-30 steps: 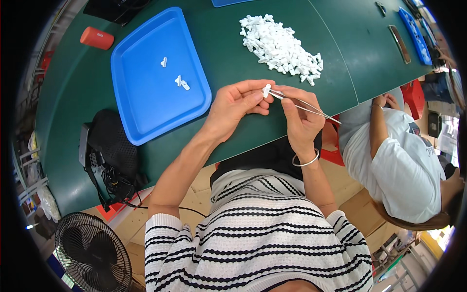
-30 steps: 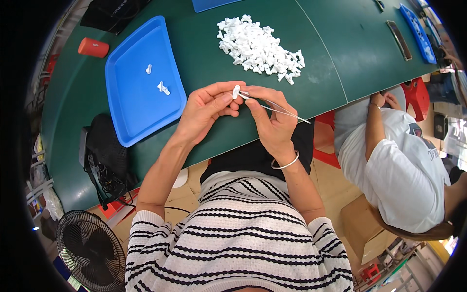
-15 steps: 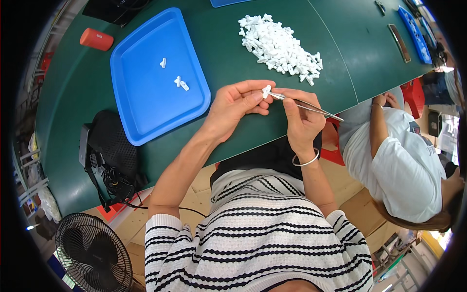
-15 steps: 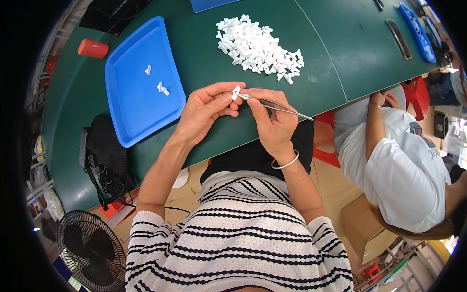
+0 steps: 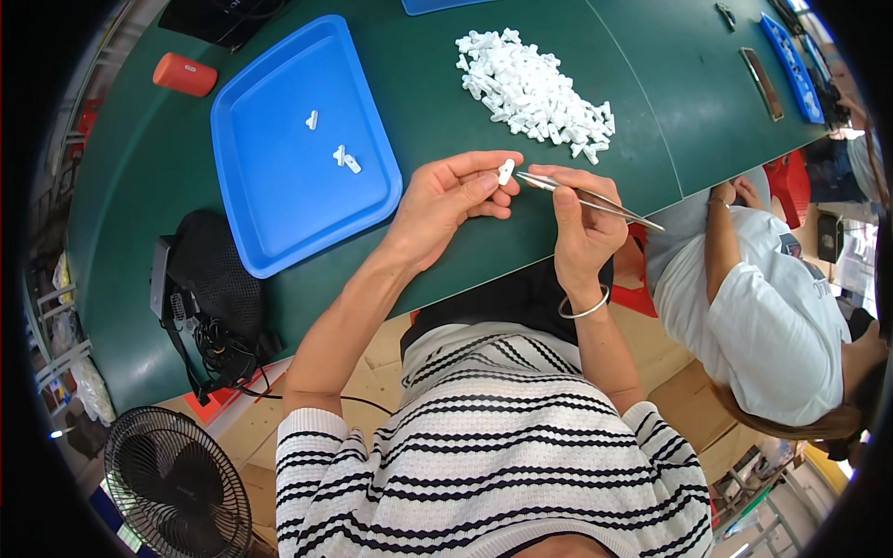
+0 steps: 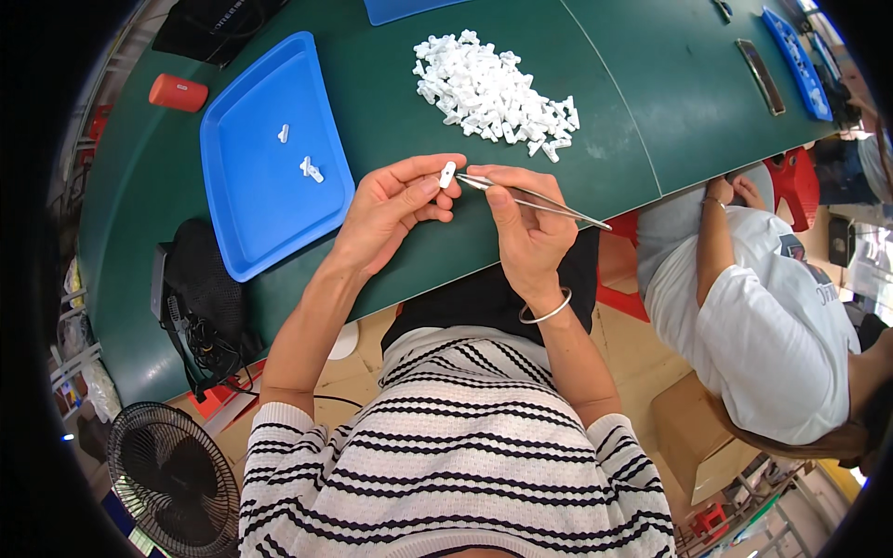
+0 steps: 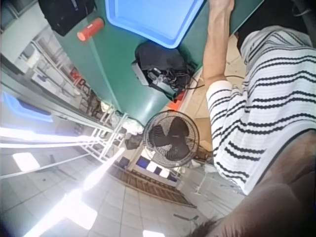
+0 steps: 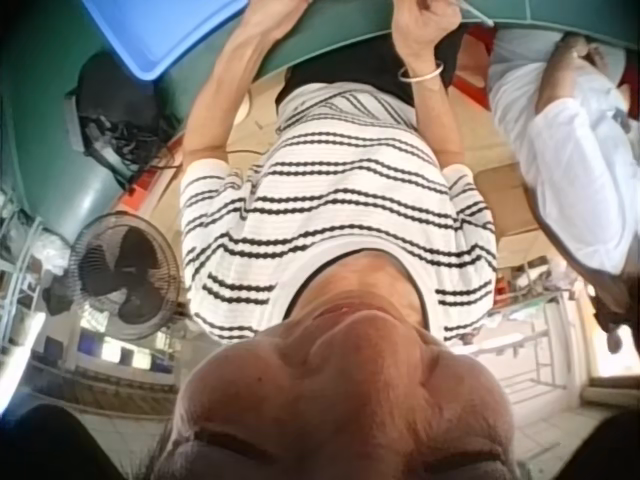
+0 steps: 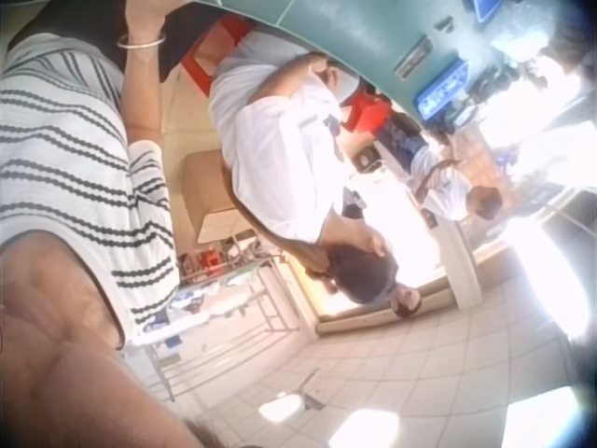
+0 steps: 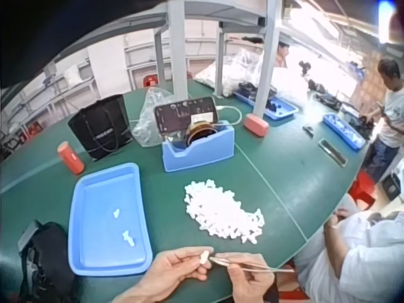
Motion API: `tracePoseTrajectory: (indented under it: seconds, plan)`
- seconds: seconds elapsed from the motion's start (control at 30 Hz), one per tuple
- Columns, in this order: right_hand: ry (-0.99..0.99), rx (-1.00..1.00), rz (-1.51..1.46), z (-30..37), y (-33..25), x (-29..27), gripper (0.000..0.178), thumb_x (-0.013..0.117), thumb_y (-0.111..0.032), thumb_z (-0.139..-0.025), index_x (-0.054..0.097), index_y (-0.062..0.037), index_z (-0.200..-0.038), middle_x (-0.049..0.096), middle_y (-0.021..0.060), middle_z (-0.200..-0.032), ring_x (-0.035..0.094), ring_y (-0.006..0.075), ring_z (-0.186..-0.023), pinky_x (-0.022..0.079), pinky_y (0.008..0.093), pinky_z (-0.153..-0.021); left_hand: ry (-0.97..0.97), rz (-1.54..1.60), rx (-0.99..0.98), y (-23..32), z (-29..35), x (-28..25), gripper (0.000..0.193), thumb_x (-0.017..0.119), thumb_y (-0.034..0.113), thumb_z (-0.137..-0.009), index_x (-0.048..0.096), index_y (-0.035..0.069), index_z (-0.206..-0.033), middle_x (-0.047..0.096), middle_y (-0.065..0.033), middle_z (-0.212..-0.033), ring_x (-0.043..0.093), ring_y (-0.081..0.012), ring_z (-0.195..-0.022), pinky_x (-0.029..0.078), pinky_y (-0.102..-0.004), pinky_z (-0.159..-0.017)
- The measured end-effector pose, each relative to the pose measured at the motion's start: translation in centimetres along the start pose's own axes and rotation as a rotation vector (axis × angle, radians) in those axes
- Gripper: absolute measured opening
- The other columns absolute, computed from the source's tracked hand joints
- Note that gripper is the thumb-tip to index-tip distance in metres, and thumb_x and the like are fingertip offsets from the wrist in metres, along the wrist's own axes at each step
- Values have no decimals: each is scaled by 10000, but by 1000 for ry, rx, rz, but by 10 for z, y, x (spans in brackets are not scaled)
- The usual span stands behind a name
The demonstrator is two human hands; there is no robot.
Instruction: Assembling small white plastic components using tweezers at a factory workstation.
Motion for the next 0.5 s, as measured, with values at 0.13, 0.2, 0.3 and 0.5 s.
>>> tracePoseTrajectory:
  seconds: [0.13,0.2,0.3,0.5]
  plan:
    - [-34,-1,-47,1,1,2,154,614,-60,-904,589,44,-1016,661,158,-1012,650,193,-915,517,276,-815,-9,13,6,0,0,1,324,527,86,-946,551,-30,-1247,641,-59,-953,604,-93,-833,533,-242,-775]
    - [-57,8,-42,1,2,5,163,637,-45,-885,609,42,-1020,656,134,-1028,644,185,-934,517,273,-834,-23,7,22,0,0,2,323,525,88,-947,553,-27,-1247,640,-60,-958,603,-93,-839,534,-244,-779]
    - [-81,42,-30,2,5,8,160,635,-44,-887,608,41,-1019,662,131,-1016,641,177,-937,517,270,-820,-4,-7,22,1,0,1,319,524,85,-946,557,-22,-1244,640,-61,-955,604,-92,-834,533,-242,-778]
    - [-20,37,-72,0,4,1,142,615,-34,-899,598,43,-1018,665,134,-1006,637,152,-908,509,245,-776,6,-19,9,1,1,1,309,524,87,-949,564,-19,-1236,642,-62,-948,607,-93,-817,529,-237,-772]
Point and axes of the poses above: each hand's wrist, its own z-axis away from the middle knuckle, its own x-axis out of the palm, y = z × x, the point moved 9 cm from there along -z, towards the middle knuckle
